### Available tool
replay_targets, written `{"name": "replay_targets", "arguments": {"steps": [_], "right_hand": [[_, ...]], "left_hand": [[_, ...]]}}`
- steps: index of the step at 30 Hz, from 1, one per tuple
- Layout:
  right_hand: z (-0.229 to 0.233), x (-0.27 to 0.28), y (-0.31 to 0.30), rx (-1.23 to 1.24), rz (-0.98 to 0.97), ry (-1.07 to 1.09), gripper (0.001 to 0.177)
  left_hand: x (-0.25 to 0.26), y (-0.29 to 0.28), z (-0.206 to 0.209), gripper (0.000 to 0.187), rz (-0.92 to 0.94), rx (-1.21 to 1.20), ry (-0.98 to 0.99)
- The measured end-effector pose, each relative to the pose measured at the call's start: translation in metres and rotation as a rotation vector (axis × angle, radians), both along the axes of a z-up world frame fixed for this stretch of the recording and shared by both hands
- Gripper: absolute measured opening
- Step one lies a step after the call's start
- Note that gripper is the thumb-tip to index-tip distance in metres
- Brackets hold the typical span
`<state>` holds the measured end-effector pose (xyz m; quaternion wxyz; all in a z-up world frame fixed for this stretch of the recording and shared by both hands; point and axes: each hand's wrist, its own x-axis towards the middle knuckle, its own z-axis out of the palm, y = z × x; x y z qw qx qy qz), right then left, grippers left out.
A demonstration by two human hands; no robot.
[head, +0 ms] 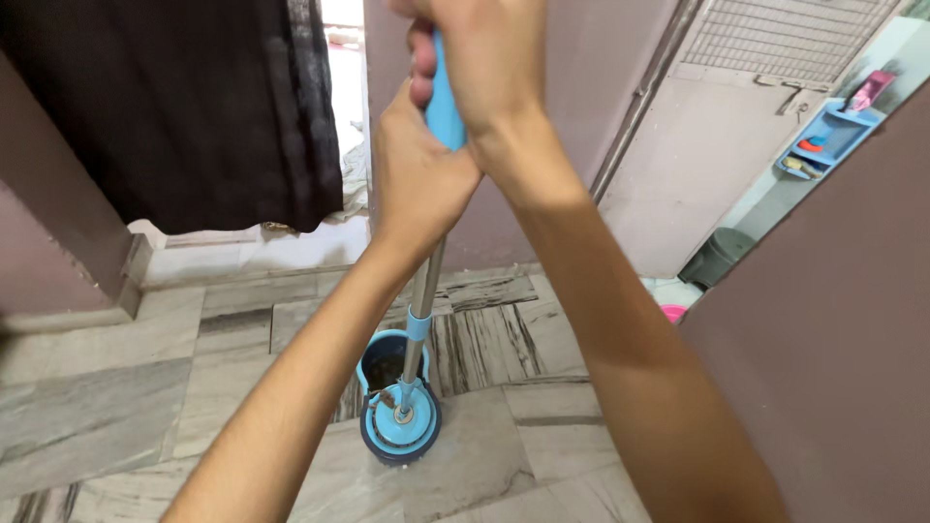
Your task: The person mops the marble floor in several rooms of a house using a spin mop and bucket, dipping the mop into the bucket to clean and wring it.
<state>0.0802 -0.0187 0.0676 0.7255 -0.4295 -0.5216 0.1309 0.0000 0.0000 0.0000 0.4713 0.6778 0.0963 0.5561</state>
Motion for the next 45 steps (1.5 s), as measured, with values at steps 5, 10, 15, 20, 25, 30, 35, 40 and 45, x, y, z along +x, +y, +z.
{"name": "replay_targets", "arguments": {"steps": [5,10,15,20,25,30,35,40,45], "right_hand": [[-0.048,0.002,0.016,0.032,-0.117,-0.030,0.019],[-0.092,-0.009,0.011,-0.066,-0.159,0.110,0.022],[-0.065,0.006,0.024,0.052,-0.072,0.047,0.025],[-0.123,-0.011,0.033,0.049,-0.341,-0.041,0.038],[-0.142,0.005,0.052,0.015,-0.317,0.054,0.036],[-0.163,0.003,0.061,0.030,-0.271,0.003,0.035],[-0.197,0.019,0.061,0.043,-0.232,-0.030,0.038],[-0.255,0.035,0.062,-0.025,-0.283,0.003,0.033],[-0.331,0.050,0.066,-0.074,-0.364,0.001,0.031]], "left_hand": [[0.021,0.035,-0.062,0.047,-0.088,0.033,-0.065],[0.026,0.050,-0.108,0.034,-0.237,-0.067,0.198],[0.037,0.069,-0.094,0.030,-0.012,-0.009,0.278],[0.038,0.052,-0.151,0.033,-0.111,-0.098,-0.049],[0.054,0.051,-0.178,0.024,0.058,-0.343,0.147],[0.060,0.075,-0.197,0.023,0.103,-0.234,0.030],[0.077,0.082,-0.245,0.026,0.155,-0.252,0.141],[0.090,0.087,-0.304,0.027,0.008,-0.289,0.103],[0.092,0.084,-0.360,0.037,0.139,-0.418,0.456]]}}
